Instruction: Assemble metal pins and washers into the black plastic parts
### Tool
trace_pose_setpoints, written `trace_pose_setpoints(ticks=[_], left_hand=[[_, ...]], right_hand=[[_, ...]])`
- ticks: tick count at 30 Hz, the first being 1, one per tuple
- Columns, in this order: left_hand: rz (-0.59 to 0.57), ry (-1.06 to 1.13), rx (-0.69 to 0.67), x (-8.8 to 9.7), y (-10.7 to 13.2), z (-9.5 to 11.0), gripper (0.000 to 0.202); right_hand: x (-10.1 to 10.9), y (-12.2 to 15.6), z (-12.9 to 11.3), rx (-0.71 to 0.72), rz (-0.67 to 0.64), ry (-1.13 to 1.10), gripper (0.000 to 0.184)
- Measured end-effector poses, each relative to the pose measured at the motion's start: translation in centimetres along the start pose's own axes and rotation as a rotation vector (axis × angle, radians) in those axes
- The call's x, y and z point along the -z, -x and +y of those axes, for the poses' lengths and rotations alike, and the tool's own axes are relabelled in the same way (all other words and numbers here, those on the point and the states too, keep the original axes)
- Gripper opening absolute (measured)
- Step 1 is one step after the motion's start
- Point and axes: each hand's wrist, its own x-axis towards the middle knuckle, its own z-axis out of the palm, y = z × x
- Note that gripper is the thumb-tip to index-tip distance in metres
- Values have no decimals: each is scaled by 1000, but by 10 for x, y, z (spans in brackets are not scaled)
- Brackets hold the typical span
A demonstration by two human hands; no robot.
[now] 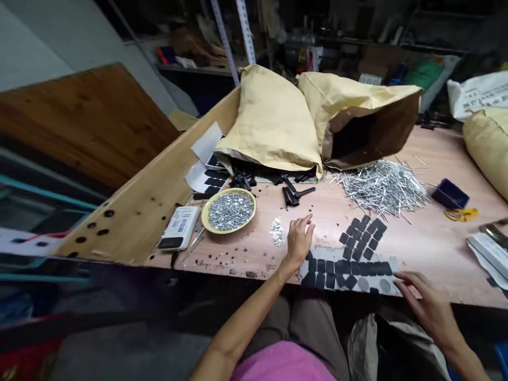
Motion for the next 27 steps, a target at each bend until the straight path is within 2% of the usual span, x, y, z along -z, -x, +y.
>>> trace_pose_setpoints(ticks=[2,4,7,9,11,15,18,22,27], left_hand=[[46,14,31,4,-3,-7,32],[102,19,48,7,-10,-14,33],[201,-22,76,12,-29,-24,36],[237,-89,109,16,-46,-31,41],[221,-163,135,18,-63,-38,48],[98,-230,119,19,-89,-57,56],[-6,-205,25,18,-101,-73,58],[-137,-212,-92,17,-110,-81,52],[-339,-321,-219,9,-106,-64,38]], right_hand=[[-33,-60,-25,163,-24,-65,31],[-71,-121,-48,289,-35,-28,30],[-126,-201,-74,361,-93,137,34],[-154,-240,-85,404,-131,201,41],[-174,-266,-92,462,-185,238,42],[-191,-287,-88,532,-279,292,23],[-194,-293,-77,491,-192,170,18],[-196,-301,-67,301,-30,-135,19],[-189,-299,-63,58,-104,-365,18]])
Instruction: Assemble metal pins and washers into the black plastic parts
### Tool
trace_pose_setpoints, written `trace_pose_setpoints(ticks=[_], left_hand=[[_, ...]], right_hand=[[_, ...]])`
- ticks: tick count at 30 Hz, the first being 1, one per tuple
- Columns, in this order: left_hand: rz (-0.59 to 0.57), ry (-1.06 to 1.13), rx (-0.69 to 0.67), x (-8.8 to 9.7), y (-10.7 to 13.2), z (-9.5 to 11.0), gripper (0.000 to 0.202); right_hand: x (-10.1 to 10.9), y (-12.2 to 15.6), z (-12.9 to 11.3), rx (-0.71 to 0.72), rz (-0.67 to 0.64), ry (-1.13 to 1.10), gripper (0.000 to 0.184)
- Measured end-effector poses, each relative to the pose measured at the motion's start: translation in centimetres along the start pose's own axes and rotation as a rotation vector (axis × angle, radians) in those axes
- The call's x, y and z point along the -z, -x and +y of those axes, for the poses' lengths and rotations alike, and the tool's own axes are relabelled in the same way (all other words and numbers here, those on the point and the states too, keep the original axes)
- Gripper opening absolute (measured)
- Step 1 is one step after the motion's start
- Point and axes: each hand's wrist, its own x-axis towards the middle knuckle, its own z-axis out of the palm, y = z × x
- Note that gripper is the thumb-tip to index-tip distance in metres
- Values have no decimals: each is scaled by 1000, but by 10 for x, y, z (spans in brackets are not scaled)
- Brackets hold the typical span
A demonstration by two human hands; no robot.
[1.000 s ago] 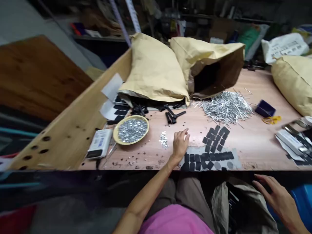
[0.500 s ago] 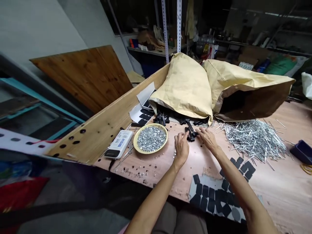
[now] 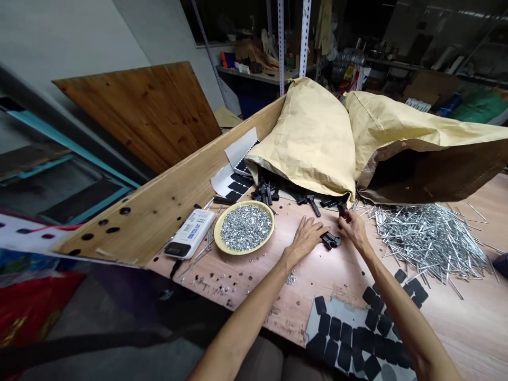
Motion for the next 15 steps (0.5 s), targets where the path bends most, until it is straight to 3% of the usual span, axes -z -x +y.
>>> trace_pose_setpoints(ticks=[3,6,8,11,13,15], left_hand=[[-48,28,52,-5,3,13,28],[66,396,256,-10,8,20,21],[156,642,362,-13,12,24,20],[164,779,393,-16,17,32,22],[156,897,417,-15,19,38,25],[154,1158,483,-11,20,40,29]], right_hand=[[14,11,1,-146,24,-164,21],[26,30,0,-289,50,-318,27],[26,47,-5,-327,-35,-417,31],[14,72,-21,-275,-203,-510,33],[4,81,-33,-172,-209,-415,27],[-3,81,-42,-47,-212,-290,20]])
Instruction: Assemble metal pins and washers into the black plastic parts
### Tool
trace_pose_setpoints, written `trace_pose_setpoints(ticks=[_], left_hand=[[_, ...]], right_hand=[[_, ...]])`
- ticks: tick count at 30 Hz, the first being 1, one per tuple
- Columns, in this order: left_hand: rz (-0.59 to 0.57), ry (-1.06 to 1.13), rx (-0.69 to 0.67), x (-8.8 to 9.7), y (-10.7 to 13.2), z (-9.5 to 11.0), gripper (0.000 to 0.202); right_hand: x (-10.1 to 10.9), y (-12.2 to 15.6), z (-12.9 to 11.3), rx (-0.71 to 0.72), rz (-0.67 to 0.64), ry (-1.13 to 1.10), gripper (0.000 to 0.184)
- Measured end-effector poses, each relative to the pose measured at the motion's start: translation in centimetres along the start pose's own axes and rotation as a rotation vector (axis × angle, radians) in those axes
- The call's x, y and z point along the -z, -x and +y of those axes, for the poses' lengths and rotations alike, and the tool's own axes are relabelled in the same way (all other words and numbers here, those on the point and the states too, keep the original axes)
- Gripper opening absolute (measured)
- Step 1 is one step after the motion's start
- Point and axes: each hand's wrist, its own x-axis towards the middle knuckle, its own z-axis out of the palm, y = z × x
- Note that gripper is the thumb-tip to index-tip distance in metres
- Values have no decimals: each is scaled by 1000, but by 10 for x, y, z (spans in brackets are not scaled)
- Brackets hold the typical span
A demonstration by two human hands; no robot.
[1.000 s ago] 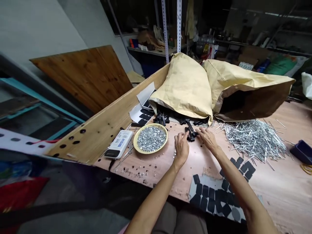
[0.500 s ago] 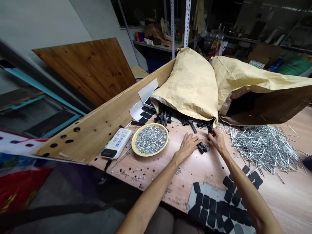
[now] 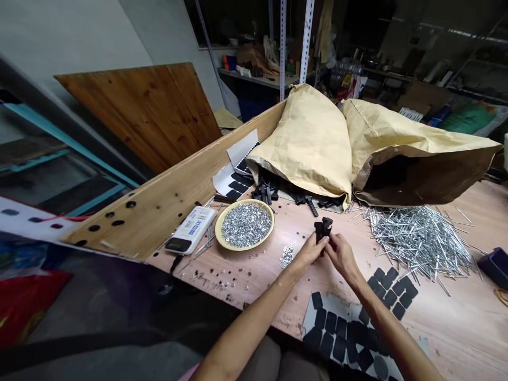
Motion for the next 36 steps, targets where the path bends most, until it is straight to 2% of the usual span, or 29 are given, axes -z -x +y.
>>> trace_pose_setpoints(ticks=[2,4,7,10,12,14,17,18,21,23,26,29,31,33,36], left_hand=[[40,303,118,4,0,6,36],[135,471,182,11,-2,12,38],[299,544,161,18,-6,19,35],[352,616,106,21,-7,22,36],[353,658,98,21,-7,22,35],[379,684,119,22,-8,22,34],[389,687,131,24,-9,20,37],[364,686,129,25,-10,19,38],[276,682,107,24,-13,15,39],[292,658,95,23,-15,11,38],[344,576,86,20,-15,4,33],[308,459,25,18,-14,-2,31],[296,404,-10,18,-13,-3,31],[325,363,-27,19,-12,-1,30],[400,253,-56,21,-9,8,27]], right_hand=[[-2,-12,-4,81,-123,47,21],[-2,-35,-5,84,-182,49,28],[-6,-75,-4,35,-20,112,29],[-20,-104,-3,53,102,273,25],[-31,-108,-3,67,130,376,24],[-39,-98,-3,91,171,368,25],[-40,-69,-3,170,223,226,25],[-38,-59,-3,208,191,192,26],[-22,-46,-2,263,-22,211,27],[-9,-57,-3,214,-60,359,30],[5,-92,-8,123,-9,777,40],[6,-128,-14,136,-141,1082,50],[4,-143,-18,161,-229,1133,45],[4,-147,-21,203,-234,1093,37],[11,-133,-24,340,-49,758,29]])
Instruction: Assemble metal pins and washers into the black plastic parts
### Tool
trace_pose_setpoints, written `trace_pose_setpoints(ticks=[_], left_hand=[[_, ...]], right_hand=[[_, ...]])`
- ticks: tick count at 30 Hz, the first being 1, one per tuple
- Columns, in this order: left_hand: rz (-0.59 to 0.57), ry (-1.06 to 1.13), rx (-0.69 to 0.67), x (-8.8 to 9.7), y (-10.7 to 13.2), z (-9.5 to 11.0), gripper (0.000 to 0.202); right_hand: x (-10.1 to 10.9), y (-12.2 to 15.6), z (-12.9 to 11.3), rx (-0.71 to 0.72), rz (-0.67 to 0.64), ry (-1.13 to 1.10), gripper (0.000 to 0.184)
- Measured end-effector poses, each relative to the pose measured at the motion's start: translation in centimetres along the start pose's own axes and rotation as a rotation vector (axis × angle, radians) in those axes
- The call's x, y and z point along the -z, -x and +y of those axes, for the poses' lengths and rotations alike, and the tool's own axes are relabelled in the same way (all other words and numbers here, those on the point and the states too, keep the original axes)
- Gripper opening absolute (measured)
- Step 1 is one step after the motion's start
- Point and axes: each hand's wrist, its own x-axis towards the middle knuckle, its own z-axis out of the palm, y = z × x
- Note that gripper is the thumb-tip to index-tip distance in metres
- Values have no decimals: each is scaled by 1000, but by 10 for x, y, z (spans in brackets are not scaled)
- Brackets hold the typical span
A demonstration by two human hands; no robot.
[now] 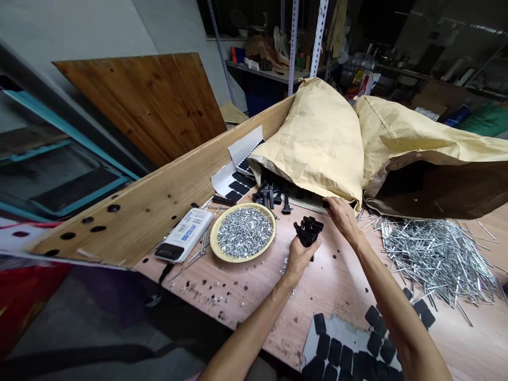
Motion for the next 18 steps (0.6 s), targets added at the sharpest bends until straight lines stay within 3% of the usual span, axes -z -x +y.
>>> trace_pose_setpoints(ticks=[2,4,7,9,11,13,15,18], left_hand=[[18,-59,-37,0,3,8,28],[-3,-70,-50,-3,9,13,32],[-96,-39,3,-11,23,10,36],[-198,29,103,-16,35,3,39],[-305,131,283,-18,44,-5,40],[-360,238,518,-19,50,-12,33],[-355,338,713,-18,52,-16,24],[-306,452,821,-16,50,-14,15]], right_hand=[[7,23,-6,-67,207,-305,31],[12,53,-17,-217,279,-579,36],[12,98,-35,-426,215,-910,45],[10,120,-37,-493,151,-1023,50],[8,132,-26,-505,92,-943,49],[10,134,-5,-486,64,-684,44],[13,128,20,-460,48,-340,37],[17,110,52,-415,-1,4,34]])
